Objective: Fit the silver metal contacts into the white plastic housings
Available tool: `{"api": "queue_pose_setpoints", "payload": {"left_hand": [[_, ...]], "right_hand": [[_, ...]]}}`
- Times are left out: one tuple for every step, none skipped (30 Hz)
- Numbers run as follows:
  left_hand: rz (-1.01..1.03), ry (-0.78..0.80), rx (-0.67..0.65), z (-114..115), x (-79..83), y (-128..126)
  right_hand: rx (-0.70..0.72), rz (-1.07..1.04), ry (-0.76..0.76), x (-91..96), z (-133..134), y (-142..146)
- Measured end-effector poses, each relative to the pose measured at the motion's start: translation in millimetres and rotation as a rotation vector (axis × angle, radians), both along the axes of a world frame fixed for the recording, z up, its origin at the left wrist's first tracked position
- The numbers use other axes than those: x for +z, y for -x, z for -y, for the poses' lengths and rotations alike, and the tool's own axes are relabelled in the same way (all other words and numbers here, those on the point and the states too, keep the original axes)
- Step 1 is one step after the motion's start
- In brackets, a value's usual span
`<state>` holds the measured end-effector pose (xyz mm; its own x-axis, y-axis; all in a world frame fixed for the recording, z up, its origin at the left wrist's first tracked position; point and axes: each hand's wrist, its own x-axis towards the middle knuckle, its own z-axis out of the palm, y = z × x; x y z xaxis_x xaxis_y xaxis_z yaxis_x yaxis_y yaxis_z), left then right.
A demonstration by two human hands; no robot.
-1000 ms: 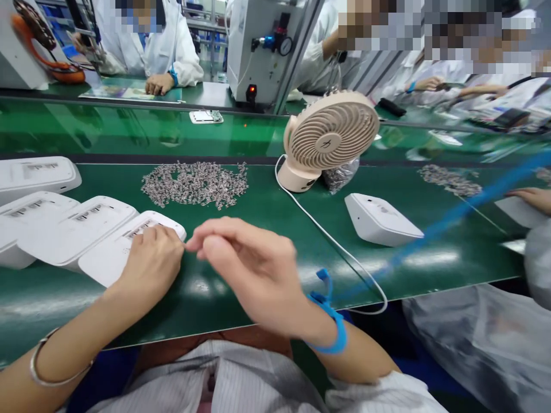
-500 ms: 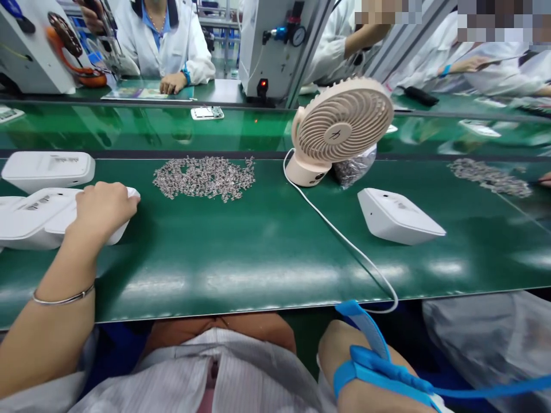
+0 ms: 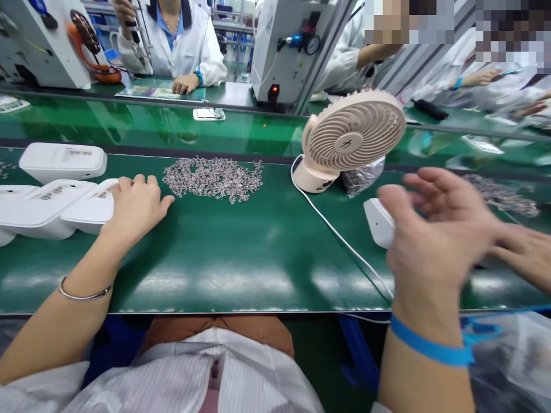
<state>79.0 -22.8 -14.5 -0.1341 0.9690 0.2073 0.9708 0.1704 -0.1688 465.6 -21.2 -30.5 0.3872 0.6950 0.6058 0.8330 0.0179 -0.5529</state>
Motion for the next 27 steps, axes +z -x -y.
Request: {"api": "queue_pose_setpoints", "payload": {"left_hand": [[-0.002, -0.007, -0.028, 1, -1.4, -3], [-0.004, -0.012, -0.051, 2, -3.1, -6], [-0.006, -0.013, -0.073, 3, -4.9, -9], [-0.007, -0.011, -0.094, 4, -6.8, -11], [-0.006, -0.006, -0.114, 4, -8.5, -13], [-0.006, 0.000, -0.134, 5, -10.1, -15], [-0.005, 0.006, -0.152, 5, -11.3, -16], [-0.004, 0.008, -0.166, 6, -12.2, -17], [-0.004, 0.006, -0.177, 6, -12.7, -18], [-0.003, 0.000, -0.187, 7, -12.8, -19], [0.000, -0.007, -0.198, 8, -12.6, -20], [0.005, -0.014, -0.210, 9, -12.3, -21], [0.014, -0.020, -0.230, 10, -12.0, -22], [0.028, -0.029, -0.263, 11, -11.8, -23], [0.045, -0.043, -0.315, 12, -12.0, -25], [0.063, -0.068, -0.390, 14, -12.7, -27], [0.081, -0.102, -0.487, 16, -14.1, -29], [0.098, -0.143, -0.599, 19, -16.2, -32], [0.114, -0.183, -0.714, 21, -19.1, -36], [0.128, -0.215, -0.821, 24, -22.5, -39], [0.140, -0.232, -0.910, 27, -26.4, -43], [0.149, -0.232, -0.979, 30, -30.4, -46], [0.153, -0.214, -1.027, 32, -34.3, -49], [0.151, -0.185, -1.060, 33, -37.9, -52], [0.145, -0.151, -1.083, 34, -40.8, -53], [0.137, -0.115, -1.098, 35, -43.1, -55], [0.132, -0.084, -1.108, 35, -44.7, -55]], "right_hand": [[-0.111, 0.006, 0.039, -2.2, -8, -7], [-0.242, -0.011, 0.112, -5.6, -15, -15], [-0.373, -0.050, 0.213, -10.1, -20, -25], [-0.475, -0.095, 0.322, -15.3, -25, -34], [-0.553, -0.127, 0.419, -20.5, -28, -44], [-0.593, -0.138, 0.491, -25.2, -30, -52], [-0.593, -0.125, 0.525, -28.8, -31, -59], [-0.576, -0.094, 0.529, -30.9, -31, -64], [-0.565, -0.066, 0.521, -31.3, -30, -66], [-0.565, -0.059, 0.514, -30.0, -29, -65], [-0.568, -0.075, 0.508, -27.3, -26, -62], [-0.565, -0.100, 0.495, -23.8, -22, -56], [-0.542, -0.121, 0.468, -20.1, -17, -48], [-0.495, -0.128, 0.426, -17.0, -12, -37], [-0.414, -0.118, 0.374, -14.7, -5, -25], [-0.291, -0.086, 0.316, -13.7, 3, -11], [-0.146, -0.042, 0.260, -13.7, 11, 5], [0.029, -0.001, 0.232, -14.6, 18, 22], [0.206, 0.028, 0.223, -15.8, 25, 39], [0.379, 0.052, 0.231, -16.9, 31, 56], [0.532, 0.068, 0.256, -17.4, 35, 73], [0.665, 0.073, 0.285, -17.1, 37, 87], [0.786, 0.057, 0.332, -16.0, 36, 100], [0.892, 0.009, 0.382, -14.4, 33, 110], [0.972, -0.066, 0.428, -12.7, 26, 118], [1.013, -0.163, 0.459, -11.5, 16, 124], [1.008, -0.270, 0.467, -11.6, 3, 129]]}}
